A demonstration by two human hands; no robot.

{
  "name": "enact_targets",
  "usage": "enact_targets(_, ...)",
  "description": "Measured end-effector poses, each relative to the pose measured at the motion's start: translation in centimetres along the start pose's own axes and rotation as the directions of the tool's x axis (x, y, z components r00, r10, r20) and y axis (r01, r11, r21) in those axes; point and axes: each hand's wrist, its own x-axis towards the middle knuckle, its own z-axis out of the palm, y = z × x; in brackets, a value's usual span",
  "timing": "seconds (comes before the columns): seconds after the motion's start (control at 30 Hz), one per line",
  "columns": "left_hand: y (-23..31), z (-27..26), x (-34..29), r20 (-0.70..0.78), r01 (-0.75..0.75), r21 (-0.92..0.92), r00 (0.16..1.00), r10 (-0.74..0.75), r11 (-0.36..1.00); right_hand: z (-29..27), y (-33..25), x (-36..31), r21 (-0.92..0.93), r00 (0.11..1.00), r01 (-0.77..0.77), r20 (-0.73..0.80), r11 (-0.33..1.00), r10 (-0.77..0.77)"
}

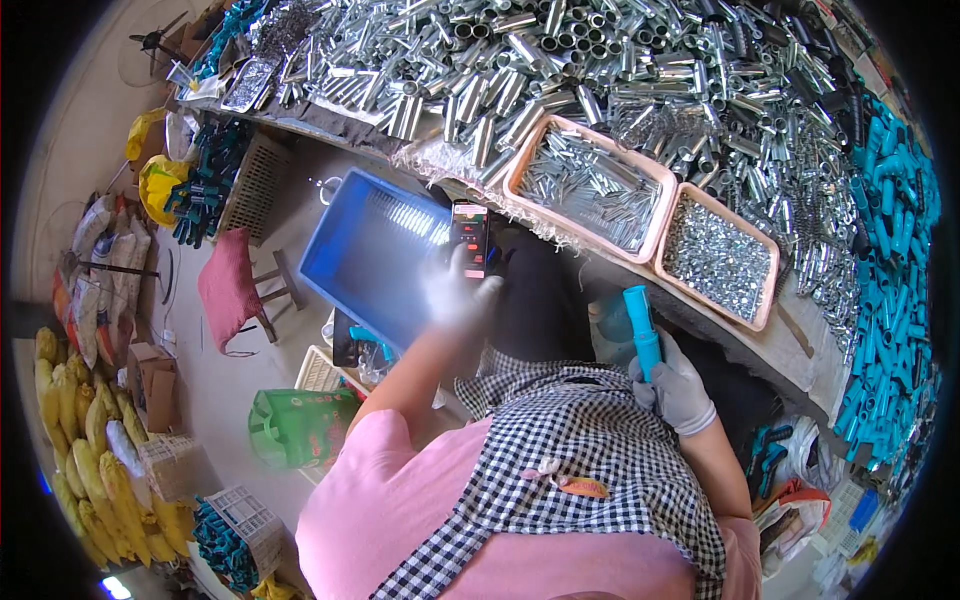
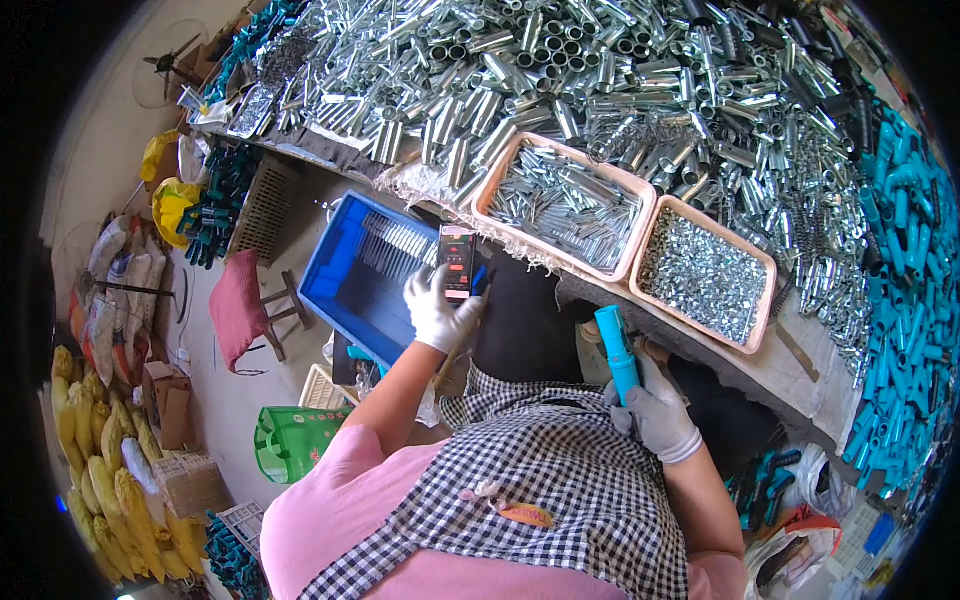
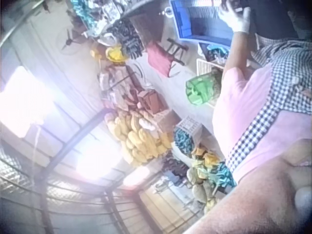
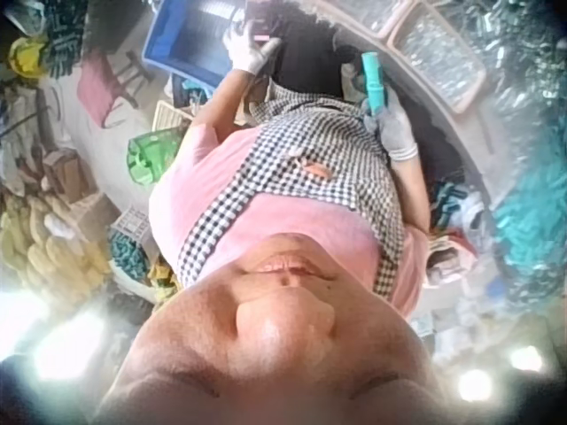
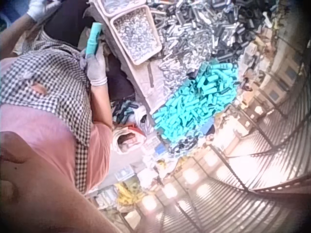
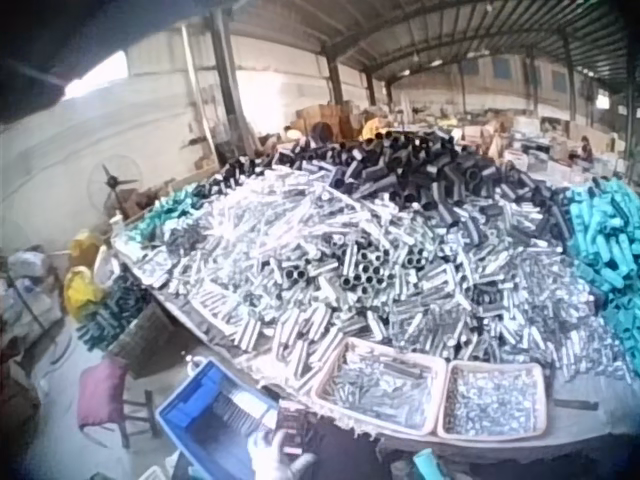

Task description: Assembling small metal tubes and plastic handle components at a factory workbench.

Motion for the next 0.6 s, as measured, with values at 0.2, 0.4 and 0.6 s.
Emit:
enact_targets(0.2, -5.4, 3.4, -0.3, 0.068, -0.1, 0.248, 0.994, 0.086, 0.964, 0.1, 0.7, 1.2, 0.181, 0.997, -0.064, 0.061, 0.981, 0.053)
enact_targets(0.4, -5.4, 3.1, 0.0, 0.062, -0.067, 0.133, 0.996, 0.06, 0.989, 0.7, 0.5, 1.9, 0.284, 0.994, -0.101, 0.067, 0.953, 0.085)
enact_targets(0.6, -5.7, 2.3, 1.0, -0.242, 0.12, -0.225, 0.954, -0.175, 0.967, 0.4, 0.2, 1.8, 0.315, 0.988, -0.143, 0.106, 0.938, 0.115)
